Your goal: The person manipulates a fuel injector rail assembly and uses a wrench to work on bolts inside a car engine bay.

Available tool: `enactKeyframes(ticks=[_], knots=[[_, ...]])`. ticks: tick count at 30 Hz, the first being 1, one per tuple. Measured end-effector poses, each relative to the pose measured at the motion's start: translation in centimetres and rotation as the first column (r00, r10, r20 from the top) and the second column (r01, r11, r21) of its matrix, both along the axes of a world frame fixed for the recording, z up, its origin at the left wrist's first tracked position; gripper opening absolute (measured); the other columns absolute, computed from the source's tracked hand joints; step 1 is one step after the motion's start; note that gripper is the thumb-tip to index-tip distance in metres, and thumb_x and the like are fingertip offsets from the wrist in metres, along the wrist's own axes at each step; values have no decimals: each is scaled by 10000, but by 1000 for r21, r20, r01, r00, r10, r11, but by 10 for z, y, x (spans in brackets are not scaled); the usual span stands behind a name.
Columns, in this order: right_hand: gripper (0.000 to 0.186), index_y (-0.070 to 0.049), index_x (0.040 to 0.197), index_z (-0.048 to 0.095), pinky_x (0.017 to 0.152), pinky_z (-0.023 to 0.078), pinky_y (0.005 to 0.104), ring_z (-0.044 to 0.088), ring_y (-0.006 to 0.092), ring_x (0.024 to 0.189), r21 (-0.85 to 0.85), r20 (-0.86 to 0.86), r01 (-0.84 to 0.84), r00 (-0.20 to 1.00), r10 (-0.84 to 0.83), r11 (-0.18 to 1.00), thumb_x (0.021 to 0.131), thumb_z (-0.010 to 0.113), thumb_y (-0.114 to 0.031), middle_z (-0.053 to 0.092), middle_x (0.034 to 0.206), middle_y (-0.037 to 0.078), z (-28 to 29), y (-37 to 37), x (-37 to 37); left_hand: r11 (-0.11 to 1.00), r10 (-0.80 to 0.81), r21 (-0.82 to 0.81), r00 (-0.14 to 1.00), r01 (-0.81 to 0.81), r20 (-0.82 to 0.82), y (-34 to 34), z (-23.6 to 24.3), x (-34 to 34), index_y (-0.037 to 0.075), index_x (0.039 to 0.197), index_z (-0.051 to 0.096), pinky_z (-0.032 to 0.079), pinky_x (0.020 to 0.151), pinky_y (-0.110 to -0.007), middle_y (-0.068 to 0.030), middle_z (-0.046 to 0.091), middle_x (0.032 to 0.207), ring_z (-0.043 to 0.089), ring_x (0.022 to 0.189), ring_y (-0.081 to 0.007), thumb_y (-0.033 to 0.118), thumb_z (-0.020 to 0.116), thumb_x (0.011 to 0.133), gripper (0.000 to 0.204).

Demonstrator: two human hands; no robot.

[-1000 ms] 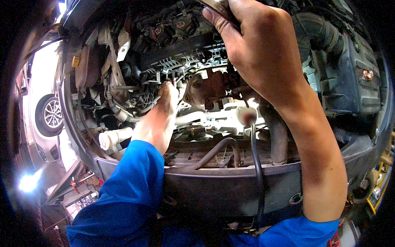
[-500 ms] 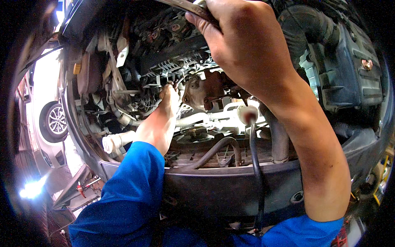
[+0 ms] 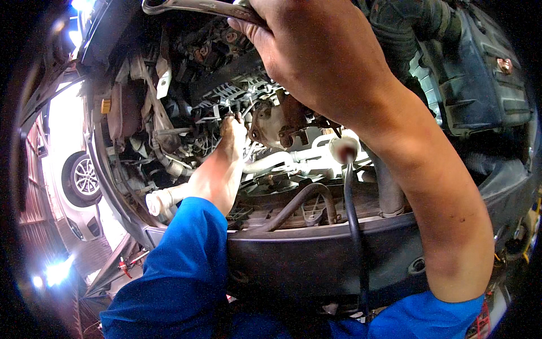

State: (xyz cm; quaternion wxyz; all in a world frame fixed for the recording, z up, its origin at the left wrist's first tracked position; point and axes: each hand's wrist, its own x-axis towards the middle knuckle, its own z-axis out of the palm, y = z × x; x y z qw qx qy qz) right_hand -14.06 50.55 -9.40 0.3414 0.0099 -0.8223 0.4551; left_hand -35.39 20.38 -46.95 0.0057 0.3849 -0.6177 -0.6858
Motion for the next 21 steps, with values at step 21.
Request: enactKeyframes(ticks=[21], knots=[[155,65,570,539,419,436,371,563,332,436,64,-49,-113,992,116,992,724,552,54,527,521,250,6,10,13,950,-32,313,999,21,31,-20,9,-12,147,807,510,445,440,-230,-44,583,667,582,549,-174,103,544,862,78]])
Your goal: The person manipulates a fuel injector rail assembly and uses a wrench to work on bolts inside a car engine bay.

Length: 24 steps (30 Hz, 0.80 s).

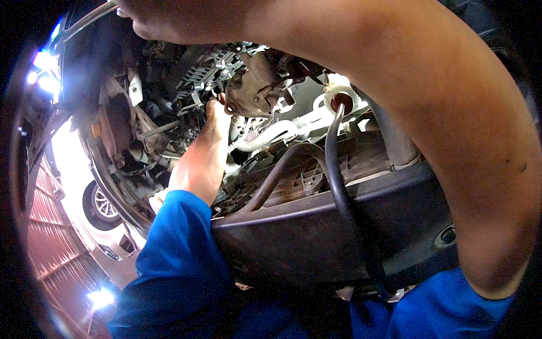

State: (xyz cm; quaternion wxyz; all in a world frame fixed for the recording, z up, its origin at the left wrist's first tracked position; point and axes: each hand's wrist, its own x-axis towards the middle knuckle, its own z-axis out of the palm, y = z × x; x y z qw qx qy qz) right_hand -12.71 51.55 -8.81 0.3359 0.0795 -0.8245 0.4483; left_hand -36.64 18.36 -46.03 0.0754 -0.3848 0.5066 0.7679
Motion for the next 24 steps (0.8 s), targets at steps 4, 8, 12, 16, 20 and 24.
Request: enactKeyframes(ticks=[4,8,12,16,20,24], knots=[[135,62,560,535,449,445,384,580,367,492,49,-257,62,965,-47,997,693,559,58,537,554,265,-20,1,-2,979,-188,-77,981,191,35,-7,-12,-13,148,862,515,455,453,-228,-59,598,708,579,563,-175,51,522,870,98],[126,58,556,534,443,441,387,579,368,487,116,-345,177,930,-127,977,680,548,69,529,549,266,-16,-9,-9,989,-147,-32,983,144,-108,-41,-39,-26,118,885,531,470,479,-230,-65,610,773,591,607,-180,48,506,882,74],[127,51,545,529,424,430,386,569,360,462,113,-219,132,970,-104,985,669,546,75,511,527,265,-17,-4,-4,988,-151,-31,986,149,-72,-15,-43,-19,104,827,563,484,470,-248,-59,622,734,603,587,-189,132,558,875,55],[132,49,541,528,406,420,381,561,345,434,91,-277,99,958,-70,991,668,546,77,507,514,262,-23,-4,-8,997,-73,-23,997,73,5,5,13,13,98,750,588,490,447,-266,-48,627,661,610,546,-196,202,606,865,157],[137,51,545,531,399,417,380,561,336,424,107,-264,94,963,-62,990,678,541,79,509,507,258,-15,-2,-4,999,34,39,995,-37,98,32,38,24,90,722,578,478,425,-261,-48,610,615,612,535,-196,150,561,880,170],[139,54,553,537,399,421,380,566,339,431,125,-188,93,980,-69,988,690,536,78,518,508,253,-12,-5,-8,1000,-2,23,996,0,91,13,20,9,77,727,557,457,413,-252,-73,609,637,595,523,-189,112,515,880,162]])
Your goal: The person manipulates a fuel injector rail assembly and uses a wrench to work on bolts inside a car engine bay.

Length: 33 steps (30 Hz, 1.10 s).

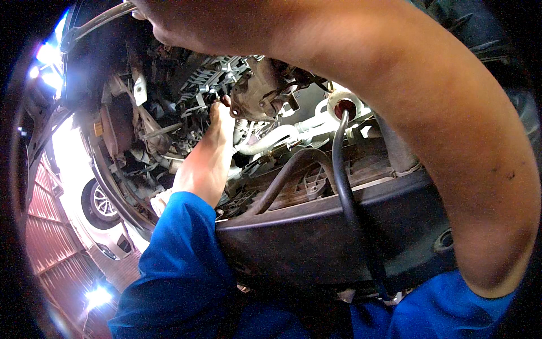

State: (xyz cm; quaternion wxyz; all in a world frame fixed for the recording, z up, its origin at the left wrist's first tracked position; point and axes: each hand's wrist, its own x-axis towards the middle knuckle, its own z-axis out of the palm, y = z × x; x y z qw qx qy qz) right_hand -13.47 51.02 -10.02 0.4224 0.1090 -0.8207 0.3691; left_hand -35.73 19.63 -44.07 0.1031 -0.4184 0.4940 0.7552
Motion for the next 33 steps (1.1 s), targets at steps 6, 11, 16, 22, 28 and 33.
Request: enactKeyframes(ticks=[6,11,16,22,28,33], knots=[[139,56,555,538,416,438,385,570,349,446,-101,-90,-64,994,55,993,691,527,80,528,520,254,-7,-4,-2,995,-83,-66,996,81,-28,-28,-22,-19,58,735,525,425,395,-240,-111,607,668,569,506,-180,54,445,878,164],[117,51,560,541,439,449,408,567,374,467,-58,-27,49,998,-51,997,676,533,68,525,525,259,-1,-3,4,993,-113,-26,993,112,-40,-1,-17,-9,65,769,536,450,437,-253,-97,619,716,575,536,-178,53,440,884,151],[115,48,562,544,453,458,417,571,384,485,-74,64,43,997,-38,996,677,535,52,529,536,261,-6,2,1,966,-199,-177,979,190,-37,8,6,10,104,826,574,490,526,-258,-47,624,771,589,605,-182,63,477,867,112],[103,48,577,551,470,467,416,574,395,506,-102,33,-37,999,40,994,678,538,57,551,572,262,2,4,13,999,-32,-42,999,32,12,-20,-8,-13,95,722,539,477,494,-265,-27,581,646,571,566,-171,73,498,847,133],[83,44,593,557,475,469,422,576,402,516,-128,29,-78,996,82,989,673,543,61,552,573,258,-2,10,17,978,-199,-72,980,198,-17,15,5,6,84,758,497,458,437,-249,-55,571,655,560,531,-170,38,420,860,135],[82,41,592,552,471,473,419,577,400,516,-71,19,48,999,-47,996,671,549,57,547,557,251,-10,-10,-5,932,-312,-216,948,291,-70,-49,-26,-16,77,761,498,437,455,-246,-43,559,655,519,497,-161,230,445,906,217]])
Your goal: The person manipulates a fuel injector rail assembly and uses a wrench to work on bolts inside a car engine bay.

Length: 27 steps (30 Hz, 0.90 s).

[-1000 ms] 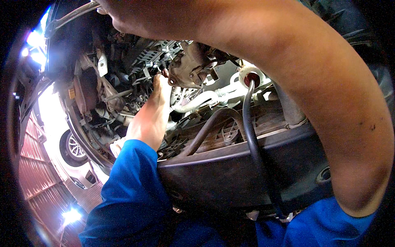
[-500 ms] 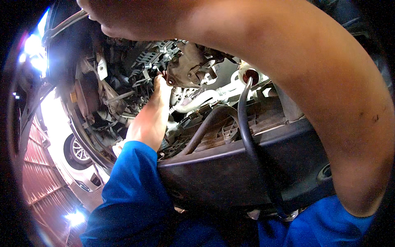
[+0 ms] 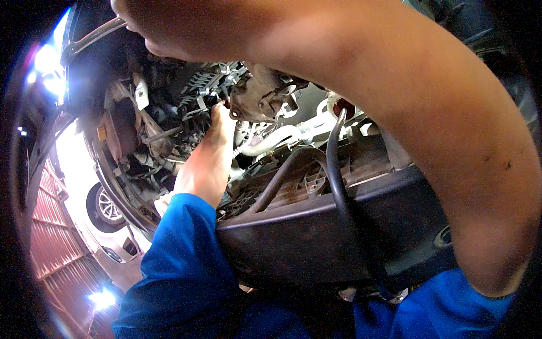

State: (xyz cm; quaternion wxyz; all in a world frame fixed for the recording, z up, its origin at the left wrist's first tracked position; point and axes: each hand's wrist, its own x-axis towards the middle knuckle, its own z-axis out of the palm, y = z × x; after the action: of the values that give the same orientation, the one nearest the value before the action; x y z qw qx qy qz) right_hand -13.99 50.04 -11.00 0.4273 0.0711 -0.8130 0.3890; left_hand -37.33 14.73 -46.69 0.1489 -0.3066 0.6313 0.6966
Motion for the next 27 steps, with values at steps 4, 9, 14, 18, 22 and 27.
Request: enactKeyframes(ticks=[4,9,14,18,22,27], knots=[[84,38,588,547,469,477,414,578,399,516,19,1,2,1000,-2,1000,670,552,57,545,552,248,3,13,8,958,204,-236,966,-164,160,89,71,42,82,721,492,374,436,-245,-12,505,585,448,452,-153,529,428,901,486],[111,35,563,535,459,476,411,581,392,510,-9,30,17,999,-17,1000,670,545,63,546,550,250,4,5,7,932,42,-364,993,0,108,42,46,17,108,668,477,387,427,-271,-4,479,522,432,411,-159,463,468,900,424],[127,35,548,528,452,473,411,581,389,504,-3,35,-68,997,68,998,672,538,63,547,552,251,12,9,11,614,-302,-746,950,257,79,21,10,-6,104,692,551,460,493,-292,-14,570,608,525,501,-192,360,486,905,340],[126,36,549,529,450,472,408,580,382,497,-3,-70,-11,998,11,1000,670,533,66,552,559,252,1,11,9,-127,-406,-946,855,297,323,68,27,12,65,753,620,541,634,-314,-99,674,789,674,772,-234,290,424,935,349],[123,38,553,530,449,468,409,570,378,483,-145,248,-74,963,108,987,672,526,68,550,558,255,32,11,21,-181,-399,-921,830,345,389,52,19,4,51,860,625,542,648,-342,-150,668,870,669,827,-242,293,433,930,317],[118,39,566,539,450,465,411,569,376,482,-40,142,-152,977,156,988,681,523,64,550,555,253,12,21,25,-266,-434,-863,746,431,506,72,28,12,35,949,624,530,718,-342,-150,651,995,645,934,-237,283,455,912,302]])
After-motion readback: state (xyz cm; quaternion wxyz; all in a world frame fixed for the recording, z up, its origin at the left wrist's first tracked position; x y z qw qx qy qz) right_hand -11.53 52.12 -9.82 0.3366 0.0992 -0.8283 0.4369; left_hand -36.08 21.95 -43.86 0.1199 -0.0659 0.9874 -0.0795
